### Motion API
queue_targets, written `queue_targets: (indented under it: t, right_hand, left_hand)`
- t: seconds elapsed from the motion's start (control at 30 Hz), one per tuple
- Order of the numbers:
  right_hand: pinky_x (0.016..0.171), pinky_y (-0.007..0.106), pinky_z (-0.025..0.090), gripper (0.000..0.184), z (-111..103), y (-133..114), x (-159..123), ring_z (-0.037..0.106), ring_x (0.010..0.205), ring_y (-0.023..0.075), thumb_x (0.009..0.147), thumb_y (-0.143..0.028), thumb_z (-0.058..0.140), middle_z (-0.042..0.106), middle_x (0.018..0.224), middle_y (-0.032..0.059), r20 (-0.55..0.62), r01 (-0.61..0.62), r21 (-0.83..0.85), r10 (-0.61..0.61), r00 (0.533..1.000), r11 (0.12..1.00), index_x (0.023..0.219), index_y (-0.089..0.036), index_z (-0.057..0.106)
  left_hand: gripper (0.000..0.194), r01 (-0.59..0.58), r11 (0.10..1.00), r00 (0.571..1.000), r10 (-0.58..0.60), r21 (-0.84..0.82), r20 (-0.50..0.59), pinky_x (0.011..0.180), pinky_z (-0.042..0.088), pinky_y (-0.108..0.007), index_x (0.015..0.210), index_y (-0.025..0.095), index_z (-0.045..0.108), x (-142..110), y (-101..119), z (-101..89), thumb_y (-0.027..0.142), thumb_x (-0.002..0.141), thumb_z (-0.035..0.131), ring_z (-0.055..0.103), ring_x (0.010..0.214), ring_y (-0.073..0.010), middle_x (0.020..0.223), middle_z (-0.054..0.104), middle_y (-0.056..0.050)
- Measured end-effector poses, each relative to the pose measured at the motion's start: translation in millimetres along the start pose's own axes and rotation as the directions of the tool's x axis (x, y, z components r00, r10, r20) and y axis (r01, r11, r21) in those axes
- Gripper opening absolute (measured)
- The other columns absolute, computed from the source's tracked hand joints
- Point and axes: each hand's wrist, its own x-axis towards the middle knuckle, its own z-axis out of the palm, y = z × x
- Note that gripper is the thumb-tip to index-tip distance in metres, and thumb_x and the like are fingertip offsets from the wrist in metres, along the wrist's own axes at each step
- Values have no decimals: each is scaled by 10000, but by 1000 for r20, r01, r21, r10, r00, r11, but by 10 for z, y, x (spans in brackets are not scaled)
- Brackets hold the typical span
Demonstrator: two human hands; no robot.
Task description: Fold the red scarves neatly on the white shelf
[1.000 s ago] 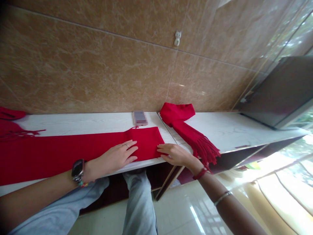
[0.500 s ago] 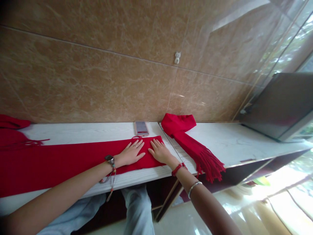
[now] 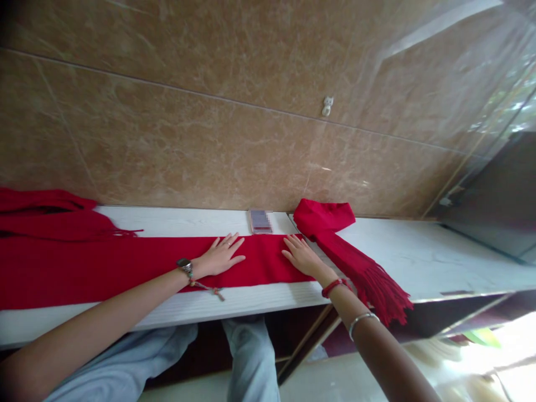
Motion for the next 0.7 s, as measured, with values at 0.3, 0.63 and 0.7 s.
queue_targets:
  t: [0.3,0.63,0.7]
  right_hand:
    - [1025,468,309,506,137,-1616,1023,292,1299,266,911,-401,351,393,1368,179,1,242,184,-246,969,953,1320,-106,394]
    - [1066,434,236,544,369,-1974,1129,287,1303,247,920,-428,277,337,1409,145,142,232,233,-269,953,945,1345,-102,371]
    - [1068,426,233,544,371,-1959,1128,290,1302,241,919,-433,271,338,1410,139,145,231,234,-268,952,945,1344,-109,376]
  left_hand:
    - [615,408,903,913,-407,134,-36,1036,172,-515,1395,165,259,-1012,-1379,-300,520,894,247,114,1350,-291,1474,152,-140]
    - [496,324,926,946,-322,194,-39,1039,251,-434,1362,185,342,-1530,-1835,-343,408,927,258,221,1329,-236,1448,259,-110]
    - [495,296,930,955,-291,219,-59,1041,265,-392,1347,150,370,-1598,-1912,-367,390,929,255,246,1320,-228,1436,282,-126]
